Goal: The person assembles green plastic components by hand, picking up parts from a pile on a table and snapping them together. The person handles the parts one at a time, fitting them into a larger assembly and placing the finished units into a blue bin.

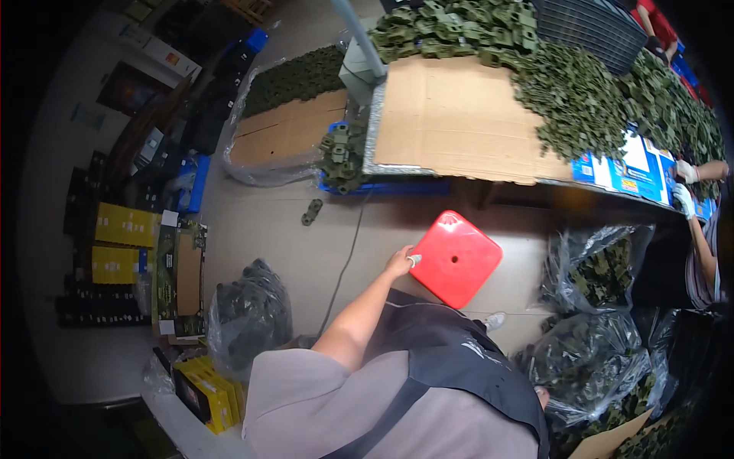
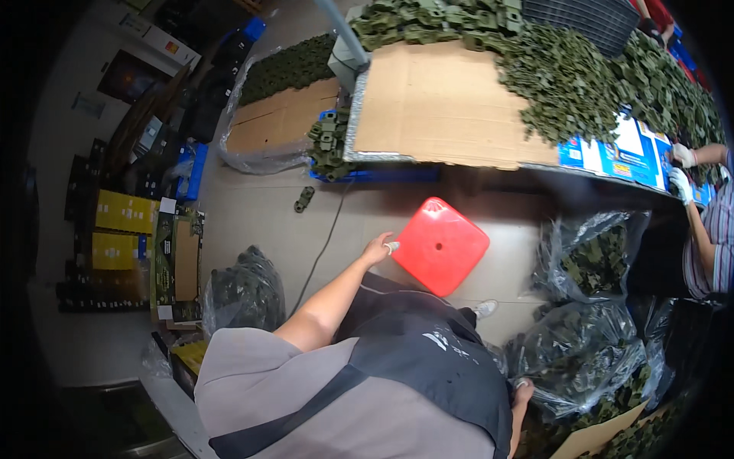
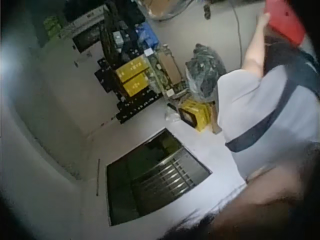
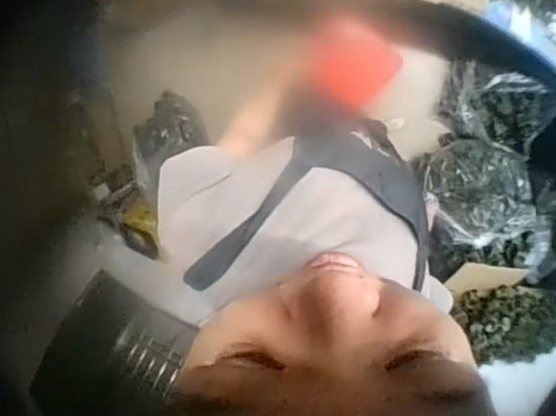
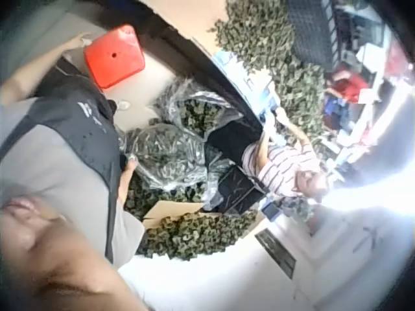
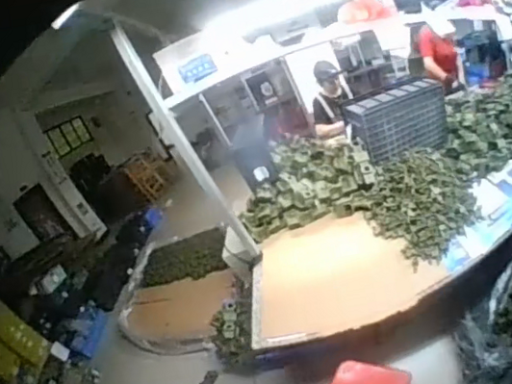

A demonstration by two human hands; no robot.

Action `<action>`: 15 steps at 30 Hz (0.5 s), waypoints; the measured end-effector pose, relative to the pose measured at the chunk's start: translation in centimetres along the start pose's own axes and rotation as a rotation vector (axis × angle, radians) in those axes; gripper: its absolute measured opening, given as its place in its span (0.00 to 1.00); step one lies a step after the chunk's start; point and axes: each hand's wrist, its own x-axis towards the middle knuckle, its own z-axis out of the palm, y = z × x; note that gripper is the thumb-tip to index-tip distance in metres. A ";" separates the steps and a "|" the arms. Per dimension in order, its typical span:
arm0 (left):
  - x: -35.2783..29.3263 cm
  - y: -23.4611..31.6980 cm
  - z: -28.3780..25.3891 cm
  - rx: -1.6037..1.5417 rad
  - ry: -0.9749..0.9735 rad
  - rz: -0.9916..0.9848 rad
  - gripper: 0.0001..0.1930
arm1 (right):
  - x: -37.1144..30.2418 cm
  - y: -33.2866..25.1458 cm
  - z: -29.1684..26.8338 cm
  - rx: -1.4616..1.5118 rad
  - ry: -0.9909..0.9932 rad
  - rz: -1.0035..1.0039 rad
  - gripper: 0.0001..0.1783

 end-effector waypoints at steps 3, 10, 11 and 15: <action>5.8 -14.8 -5.3 0.057 0.074 -0.097 0.30 | -6.4 -12.2 8.9 0.192 -0.018 -0.045 0.15; 4.8 -26.1 -23.0 0.306 0.148 -0.700 0.44 | -24.6 -35.6 34.8 -0.735 -0.612 -0.676 0.16; 4.0 -27.4 -25.9 0.311 0.257 -0.709 0.44 | -25.5 -36.9 37.5 -0.576 -0.607 -0.719 0.19; 5.7 -32.2 -33.6 0.311 0.408 -0.726 0.45 | -27.3 -42.8 44.4 -0.312 -0.661 -0.478 0.19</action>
